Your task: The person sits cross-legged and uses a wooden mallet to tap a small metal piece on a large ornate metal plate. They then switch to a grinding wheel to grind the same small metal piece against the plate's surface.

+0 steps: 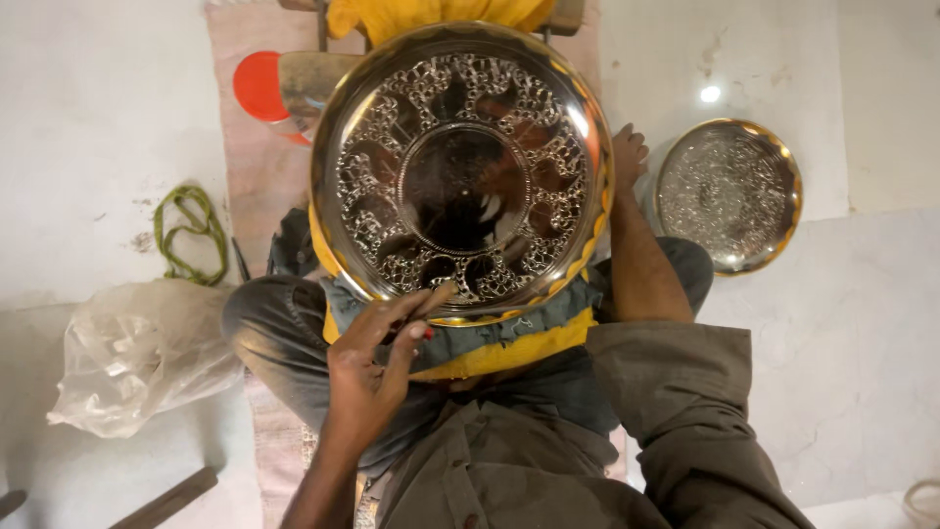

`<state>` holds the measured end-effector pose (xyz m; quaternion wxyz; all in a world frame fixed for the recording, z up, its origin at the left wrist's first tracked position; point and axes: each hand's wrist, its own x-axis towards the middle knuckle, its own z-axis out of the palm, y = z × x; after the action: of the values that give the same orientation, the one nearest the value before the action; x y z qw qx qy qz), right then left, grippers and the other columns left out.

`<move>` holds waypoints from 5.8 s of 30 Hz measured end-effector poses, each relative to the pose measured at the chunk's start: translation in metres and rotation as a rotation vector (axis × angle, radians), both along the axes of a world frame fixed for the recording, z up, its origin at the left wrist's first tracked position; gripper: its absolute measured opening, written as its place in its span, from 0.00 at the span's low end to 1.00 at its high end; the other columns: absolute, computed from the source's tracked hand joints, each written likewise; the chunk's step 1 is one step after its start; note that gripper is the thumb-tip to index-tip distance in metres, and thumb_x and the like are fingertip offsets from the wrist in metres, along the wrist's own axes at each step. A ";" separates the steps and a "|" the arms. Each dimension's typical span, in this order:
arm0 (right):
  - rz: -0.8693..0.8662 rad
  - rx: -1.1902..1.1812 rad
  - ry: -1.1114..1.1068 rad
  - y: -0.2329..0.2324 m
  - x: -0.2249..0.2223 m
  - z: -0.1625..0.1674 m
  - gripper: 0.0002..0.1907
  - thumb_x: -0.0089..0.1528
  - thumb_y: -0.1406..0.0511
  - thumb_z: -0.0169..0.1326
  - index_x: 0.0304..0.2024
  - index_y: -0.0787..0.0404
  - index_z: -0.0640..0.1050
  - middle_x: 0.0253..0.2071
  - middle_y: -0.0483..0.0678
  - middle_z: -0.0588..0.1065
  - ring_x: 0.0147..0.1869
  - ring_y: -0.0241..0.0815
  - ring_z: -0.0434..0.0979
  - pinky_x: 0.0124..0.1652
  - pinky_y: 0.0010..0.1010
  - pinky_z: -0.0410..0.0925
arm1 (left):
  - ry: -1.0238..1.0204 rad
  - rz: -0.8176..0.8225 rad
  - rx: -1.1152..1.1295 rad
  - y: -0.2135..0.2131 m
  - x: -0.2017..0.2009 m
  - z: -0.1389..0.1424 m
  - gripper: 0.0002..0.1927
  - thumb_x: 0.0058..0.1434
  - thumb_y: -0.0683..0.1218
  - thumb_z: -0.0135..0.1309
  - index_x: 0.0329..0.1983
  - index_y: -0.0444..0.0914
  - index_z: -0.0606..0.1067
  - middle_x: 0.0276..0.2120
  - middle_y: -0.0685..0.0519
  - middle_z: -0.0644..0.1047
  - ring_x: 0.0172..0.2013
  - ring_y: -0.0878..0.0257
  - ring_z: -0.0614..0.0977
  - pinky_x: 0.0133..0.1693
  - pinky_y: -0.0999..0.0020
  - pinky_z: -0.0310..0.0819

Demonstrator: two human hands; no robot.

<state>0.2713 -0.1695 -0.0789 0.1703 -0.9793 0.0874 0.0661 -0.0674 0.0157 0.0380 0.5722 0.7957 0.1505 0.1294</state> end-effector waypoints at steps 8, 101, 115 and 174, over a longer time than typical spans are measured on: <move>-0.117 0.218 0.143 0.001 0.020 -0.013 0.24 0.60 0.53 0.67 0.43 0.66 0.77 0.37 0.50 0.78 0.39 0.43 0.80 0.32 0.32 0.74 | -0.010 0.085 -0.095 0.004 -0.004 -0.014 0.14 0.71 0.39 0.53 0.58 0.32 0.78 0.43 0.49 0.81 0.37 0.67 0.80 0.34 0.76 0.75; 0.748 0.257 -0.723 0.026 -0.175 0.077 0.11 0.63 0.73 0.64 0.48 0.69 0.80 0.44 0.51 0.76 0.37 0.44 0.82 0.35 0.32 0.73 | -0.066 -0.227 0.810 0.027 0.123 -0.026 0.52 0.43 0.65 0.72 0.72 0.44 0.68 0.74 0.52 0.60 0.72 0.49 0.60 0.69 0.34 0.48; 0.714 0.255 -0.703 0.042 -0.170 0.097 0.12 0.64 0.72 0.62 0.50 0.66 0.80 0.46 0.51 0.76 0.38 0.48 0.81 0.37 0.35 0.73 | -0.063 -0.216 0.736 0.028 0.125 -0.031 0.54 0.43 0.63 0.72 0.74 0.50 0.65 0.75 0.55 0.59 0.72 0.48 0.60 0.70 0.35 0.45; 0.682 0.203 -0.650 0.023 -0.172 0.090 0.11 0.63 0.70 0.64 0.48 0.61 0.81 0.46 0.48 0.78 0.36 0.46 0.81 0.34 0.34 0.72 | -0.058 -0.210 0.739 0.028 0.122 -0.037 0.54 0.43 0.65 0.73 0.74 0.51 0.66 0.75 0.56 0.59 0.71 0.45 0.60 0.69 0.34 0.48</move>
<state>0.0990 -0.1467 0.0111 0.2520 -0.9005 -0.3032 -0.1833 0.0550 0.0435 0.0011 0.2610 0.9554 -0.0048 0.1384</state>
